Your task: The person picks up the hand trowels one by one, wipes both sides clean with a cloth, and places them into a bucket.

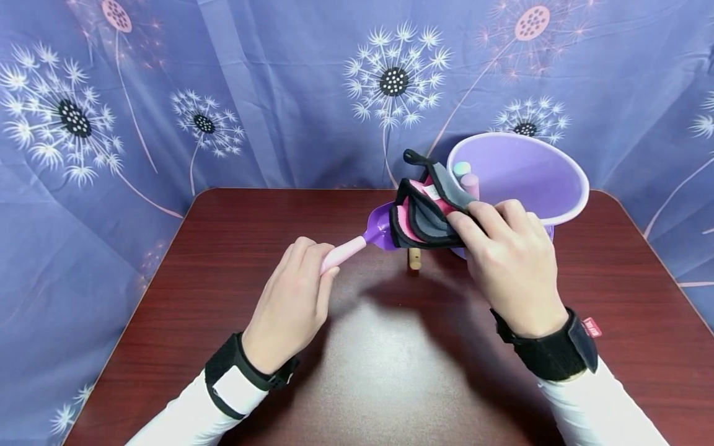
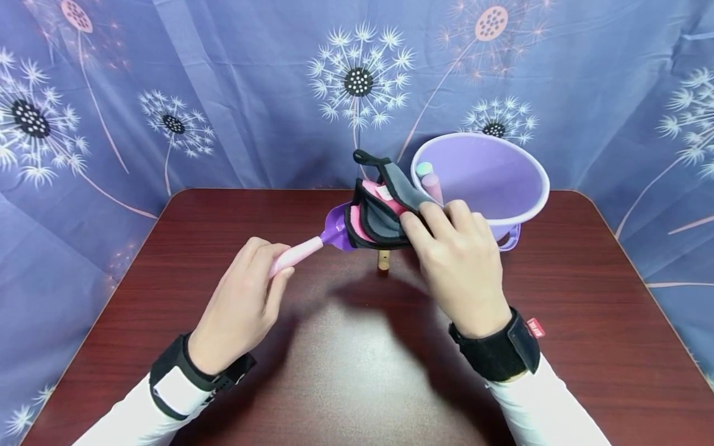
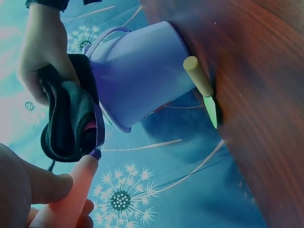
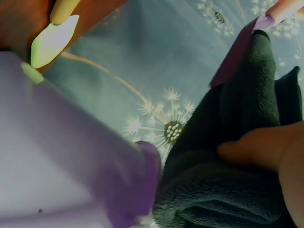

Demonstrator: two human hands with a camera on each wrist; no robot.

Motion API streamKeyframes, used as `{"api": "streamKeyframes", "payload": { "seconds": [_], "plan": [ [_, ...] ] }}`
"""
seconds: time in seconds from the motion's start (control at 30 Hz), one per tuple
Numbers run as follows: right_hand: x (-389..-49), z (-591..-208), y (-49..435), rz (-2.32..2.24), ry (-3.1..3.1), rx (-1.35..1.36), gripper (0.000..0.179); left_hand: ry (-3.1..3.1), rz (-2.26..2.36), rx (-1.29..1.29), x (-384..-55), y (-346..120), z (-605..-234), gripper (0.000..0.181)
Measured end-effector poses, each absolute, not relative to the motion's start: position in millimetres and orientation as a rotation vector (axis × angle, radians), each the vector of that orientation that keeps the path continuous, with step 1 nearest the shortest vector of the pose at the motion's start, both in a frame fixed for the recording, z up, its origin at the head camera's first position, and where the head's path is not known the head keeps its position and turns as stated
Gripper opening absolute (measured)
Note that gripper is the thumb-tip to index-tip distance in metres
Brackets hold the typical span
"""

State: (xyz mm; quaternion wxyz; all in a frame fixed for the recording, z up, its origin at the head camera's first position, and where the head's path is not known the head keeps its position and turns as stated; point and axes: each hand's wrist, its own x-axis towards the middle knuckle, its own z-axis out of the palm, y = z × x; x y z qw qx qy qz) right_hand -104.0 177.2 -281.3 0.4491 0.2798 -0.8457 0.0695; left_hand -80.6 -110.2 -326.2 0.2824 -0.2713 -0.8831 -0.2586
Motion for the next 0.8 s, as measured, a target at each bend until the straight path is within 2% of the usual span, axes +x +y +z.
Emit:
{"api": "streamKeyframes", "payload": {
  "seconds": [0.43, 0.8],
  "plan": [
    [-96.9, -298.7, 161.5, 0.176, -2.273, 0.887, 0.022, -2.421, -0.624, -0.735, -79.5, -101.0, -338.0, 0.020],
    [-102.4, -314.6, 163.3, 0.506, -2.440, 0.900, 0.033, -2.420, -0.601, -0.756, -78.7, -97.9, -340.7, 0.021]
  ]
}}
